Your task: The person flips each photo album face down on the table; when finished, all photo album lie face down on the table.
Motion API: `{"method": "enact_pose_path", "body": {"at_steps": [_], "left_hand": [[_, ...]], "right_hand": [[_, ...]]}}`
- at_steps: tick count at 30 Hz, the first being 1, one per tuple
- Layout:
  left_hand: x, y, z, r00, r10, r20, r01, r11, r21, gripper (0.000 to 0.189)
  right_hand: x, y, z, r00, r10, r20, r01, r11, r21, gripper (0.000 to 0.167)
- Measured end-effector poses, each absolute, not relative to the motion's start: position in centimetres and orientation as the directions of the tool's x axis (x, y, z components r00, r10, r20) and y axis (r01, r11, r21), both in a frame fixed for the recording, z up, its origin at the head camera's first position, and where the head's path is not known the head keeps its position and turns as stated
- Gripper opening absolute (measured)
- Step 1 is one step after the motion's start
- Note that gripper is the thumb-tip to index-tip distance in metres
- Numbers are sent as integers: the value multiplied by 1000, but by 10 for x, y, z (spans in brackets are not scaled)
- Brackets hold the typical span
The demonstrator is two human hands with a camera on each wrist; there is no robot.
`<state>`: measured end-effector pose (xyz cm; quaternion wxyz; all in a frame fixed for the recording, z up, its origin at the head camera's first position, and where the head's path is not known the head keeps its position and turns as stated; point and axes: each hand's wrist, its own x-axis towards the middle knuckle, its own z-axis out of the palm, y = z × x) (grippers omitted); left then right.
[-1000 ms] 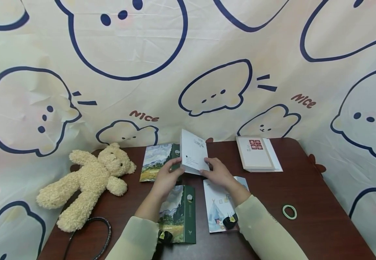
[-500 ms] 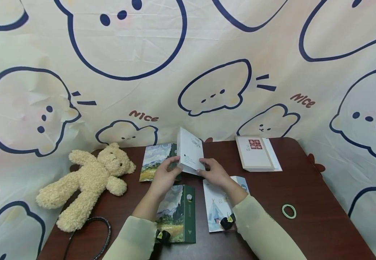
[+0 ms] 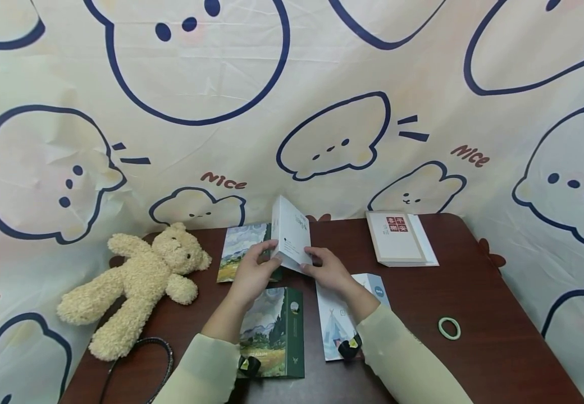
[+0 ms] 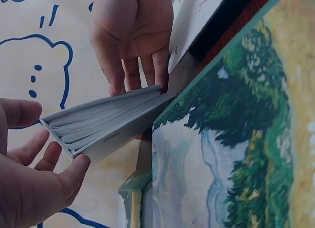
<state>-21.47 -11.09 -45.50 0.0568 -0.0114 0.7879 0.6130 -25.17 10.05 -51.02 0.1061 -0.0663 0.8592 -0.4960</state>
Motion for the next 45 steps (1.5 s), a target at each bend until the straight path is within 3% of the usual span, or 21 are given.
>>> {"method": "enact_pose_path", "body": {"at_steps": [15,25,45], "left_hand": [[-218,-113,-444,-999,33,-36,-22,350,936,39],[-218,-111,-439,-998,62,-5,16,336,942,39],[-214,-98,-442,-999,34,-35,-21,336,942,45]], "right_hand": [[-245,87,-509,-961,-243,-129,35,355,-934,56],[-243,81,-509,-952,-257,-165,81,306,-948,56],[-238,91,-476,-955,-292,-57,-53,356,-933,56]]}}
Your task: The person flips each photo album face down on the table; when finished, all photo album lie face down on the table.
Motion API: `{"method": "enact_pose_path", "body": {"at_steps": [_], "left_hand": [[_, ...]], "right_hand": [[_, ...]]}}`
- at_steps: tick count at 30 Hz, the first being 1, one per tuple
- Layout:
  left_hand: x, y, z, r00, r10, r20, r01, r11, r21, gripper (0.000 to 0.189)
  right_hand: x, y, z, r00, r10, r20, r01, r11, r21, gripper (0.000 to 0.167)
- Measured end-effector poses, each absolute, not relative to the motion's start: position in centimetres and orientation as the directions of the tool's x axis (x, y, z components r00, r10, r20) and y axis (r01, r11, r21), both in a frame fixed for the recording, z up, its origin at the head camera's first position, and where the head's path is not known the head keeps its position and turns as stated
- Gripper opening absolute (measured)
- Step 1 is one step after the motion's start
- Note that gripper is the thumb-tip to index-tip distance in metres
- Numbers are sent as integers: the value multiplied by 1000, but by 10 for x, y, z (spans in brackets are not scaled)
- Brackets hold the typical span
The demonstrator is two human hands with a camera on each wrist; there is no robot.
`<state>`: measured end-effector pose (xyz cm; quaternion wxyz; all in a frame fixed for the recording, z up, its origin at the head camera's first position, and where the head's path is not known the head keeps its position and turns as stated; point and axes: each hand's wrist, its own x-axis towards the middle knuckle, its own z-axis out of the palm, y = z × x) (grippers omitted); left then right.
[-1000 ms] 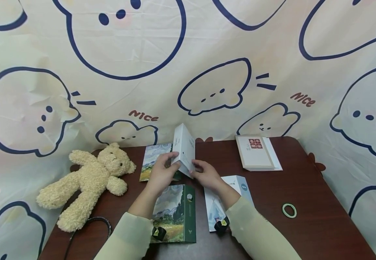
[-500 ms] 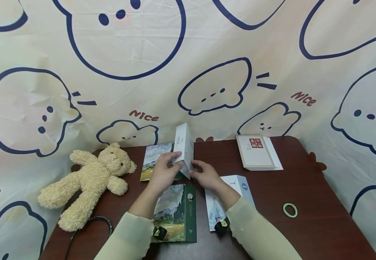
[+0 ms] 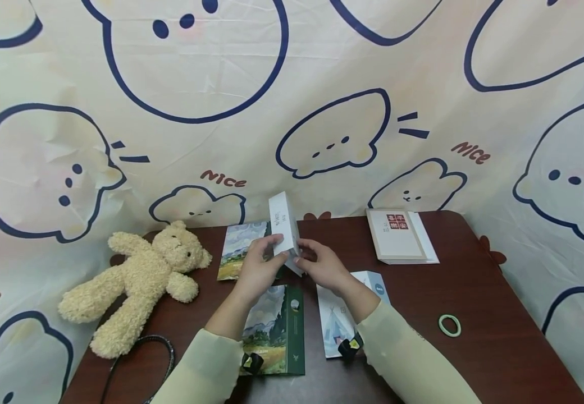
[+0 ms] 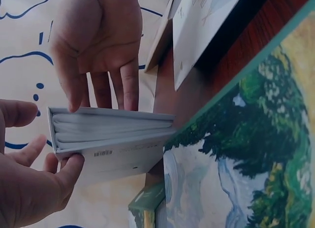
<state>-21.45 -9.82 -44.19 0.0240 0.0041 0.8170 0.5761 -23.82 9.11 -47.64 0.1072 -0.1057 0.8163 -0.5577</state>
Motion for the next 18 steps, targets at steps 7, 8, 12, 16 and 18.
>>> {"method": "enact_pose_path", "body": {"at_steps": [7,8,12,16,18], "left_hand": [[-215,-94,-440,-999,45,-22,-7,312,950,44],[-216,-93,-440,-999,47,-21,-6,306,952,45],[-217,-91,-442,-999,46,-13,1,294,956,48],[-218,-88,-443,-999,48,-10,4,270,963,53],[-218,-86,-442,-999,50,-13,0,259,966,54]], "right_hand": [[-240,94,-469,-953,-302,-41,-56,305,-951,57],[-240,94,-468,-953,-302,-32,-63,299,-952,57],[-240,97,-462,-955,-296,-12,-78,293,-953,56],[-240,99,-456,-961,-277,-1,-84,294,-952,56],[-240,101,-455,-963,-270,6,-88,293,-952,57]]}}
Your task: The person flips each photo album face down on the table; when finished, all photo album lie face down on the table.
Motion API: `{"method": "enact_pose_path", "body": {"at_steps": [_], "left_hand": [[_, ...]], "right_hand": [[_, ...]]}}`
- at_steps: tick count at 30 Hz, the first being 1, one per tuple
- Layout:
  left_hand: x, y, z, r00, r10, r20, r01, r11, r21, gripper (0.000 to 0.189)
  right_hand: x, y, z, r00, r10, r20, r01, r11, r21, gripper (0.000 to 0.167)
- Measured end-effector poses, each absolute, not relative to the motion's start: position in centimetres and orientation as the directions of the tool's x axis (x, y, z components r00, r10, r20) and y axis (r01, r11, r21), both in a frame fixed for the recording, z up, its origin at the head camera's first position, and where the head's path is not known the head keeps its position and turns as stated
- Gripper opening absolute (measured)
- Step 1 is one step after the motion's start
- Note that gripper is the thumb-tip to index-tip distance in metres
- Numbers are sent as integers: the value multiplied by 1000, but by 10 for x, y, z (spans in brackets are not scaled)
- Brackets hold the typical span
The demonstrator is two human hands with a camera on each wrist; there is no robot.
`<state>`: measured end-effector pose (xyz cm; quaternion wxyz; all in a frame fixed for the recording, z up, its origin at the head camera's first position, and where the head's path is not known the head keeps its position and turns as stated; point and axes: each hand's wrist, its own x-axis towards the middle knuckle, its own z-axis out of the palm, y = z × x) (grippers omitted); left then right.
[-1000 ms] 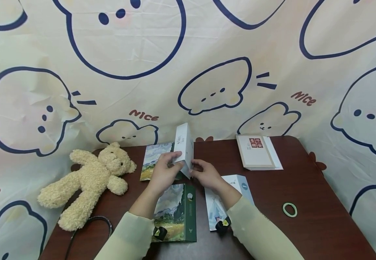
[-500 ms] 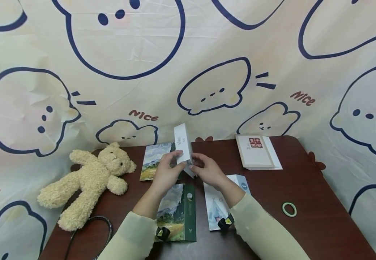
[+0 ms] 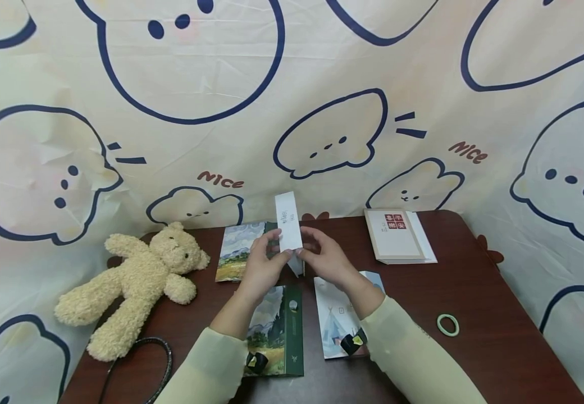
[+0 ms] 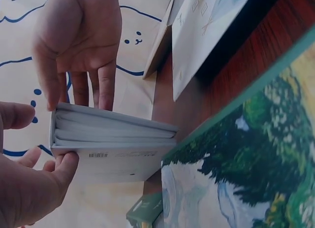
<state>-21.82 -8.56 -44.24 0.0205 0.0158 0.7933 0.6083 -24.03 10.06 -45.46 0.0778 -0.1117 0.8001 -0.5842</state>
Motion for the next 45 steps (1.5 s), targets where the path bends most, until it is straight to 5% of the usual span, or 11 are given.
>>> {"method": "enact_pose_path", "body": {"at_steps": [19,45], "left_hand": [[-215,-62,-457,-992,123,-30,-6,194,981,58],[-207,-41,-469,-958,270,-99,20,405,914,54]], "right_hand": [[-241,121,-453,-974,-224,-25,-52,333,-942,56],[-241,155,-469,-992,-109,-62,11,413,-910,59]]}}
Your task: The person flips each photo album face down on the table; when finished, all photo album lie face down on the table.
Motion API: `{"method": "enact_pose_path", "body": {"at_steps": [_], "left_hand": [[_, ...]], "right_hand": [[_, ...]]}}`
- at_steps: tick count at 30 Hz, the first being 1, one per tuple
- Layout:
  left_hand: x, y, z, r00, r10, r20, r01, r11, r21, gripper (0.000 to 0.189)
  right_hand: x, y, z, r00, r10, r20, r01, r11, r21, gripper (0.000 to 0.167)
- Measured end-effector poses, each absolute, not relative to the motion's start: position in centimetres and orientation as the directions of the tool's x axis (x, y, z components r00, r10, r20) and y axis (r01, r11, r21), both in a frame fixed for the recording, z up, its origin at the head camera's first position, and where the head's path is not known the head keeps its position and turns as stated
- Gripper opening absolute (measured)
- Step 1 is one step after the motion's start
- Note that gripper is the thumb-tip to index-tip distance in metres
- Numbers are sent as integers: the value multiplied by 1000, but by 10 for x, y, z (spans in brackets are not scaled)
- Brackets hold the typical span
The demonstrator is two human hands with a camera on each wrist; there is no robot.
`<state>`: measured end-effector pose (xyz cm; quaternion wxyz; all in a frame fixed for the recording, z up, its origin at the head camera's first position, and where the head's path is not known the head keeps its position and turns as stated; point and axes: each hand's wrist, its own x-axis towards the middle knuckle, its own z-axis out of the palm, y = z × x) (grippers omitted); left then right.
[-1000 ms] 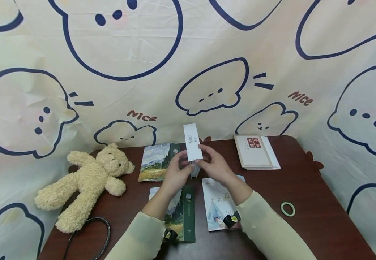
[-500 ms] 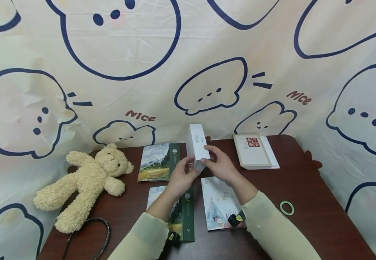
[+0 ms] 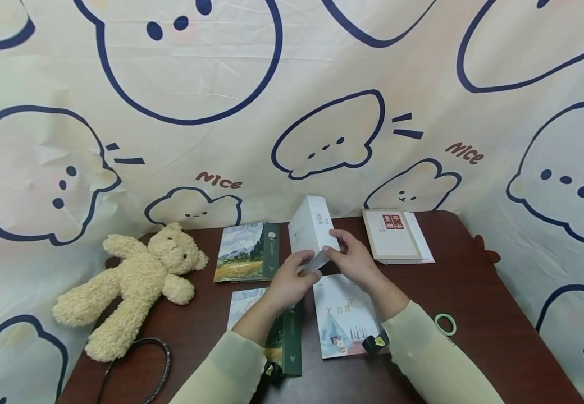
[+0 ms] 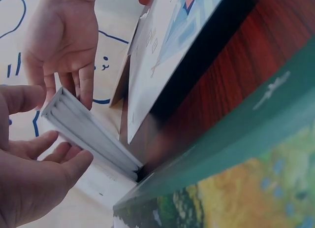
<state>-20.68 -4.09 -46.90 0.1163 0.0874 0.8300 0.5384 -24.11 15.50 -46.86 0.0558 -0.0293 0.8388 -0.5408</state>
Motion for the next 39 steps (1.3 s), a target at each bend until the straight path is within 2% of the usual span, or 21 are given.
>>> {"method": "enact_pose_path", "body": {"at_steps": [14,25,39], "left_hand": [[-205,-39,-477,-944,305,-122,17,417,909,57],[-206,-43,-483,-932,306,-193,-41,440,897,60],[-207,-46,-485,-926,303,-223,-45,498,866,67]], "right_hand": [[-243,166,-483,-992,-71,-101,61,424,-903,63],[-244,174,-494,-992,-32,-122,93,466,-880,63],[-250,180,-507,-985,-12,-170,137,530,-837,60]]}}
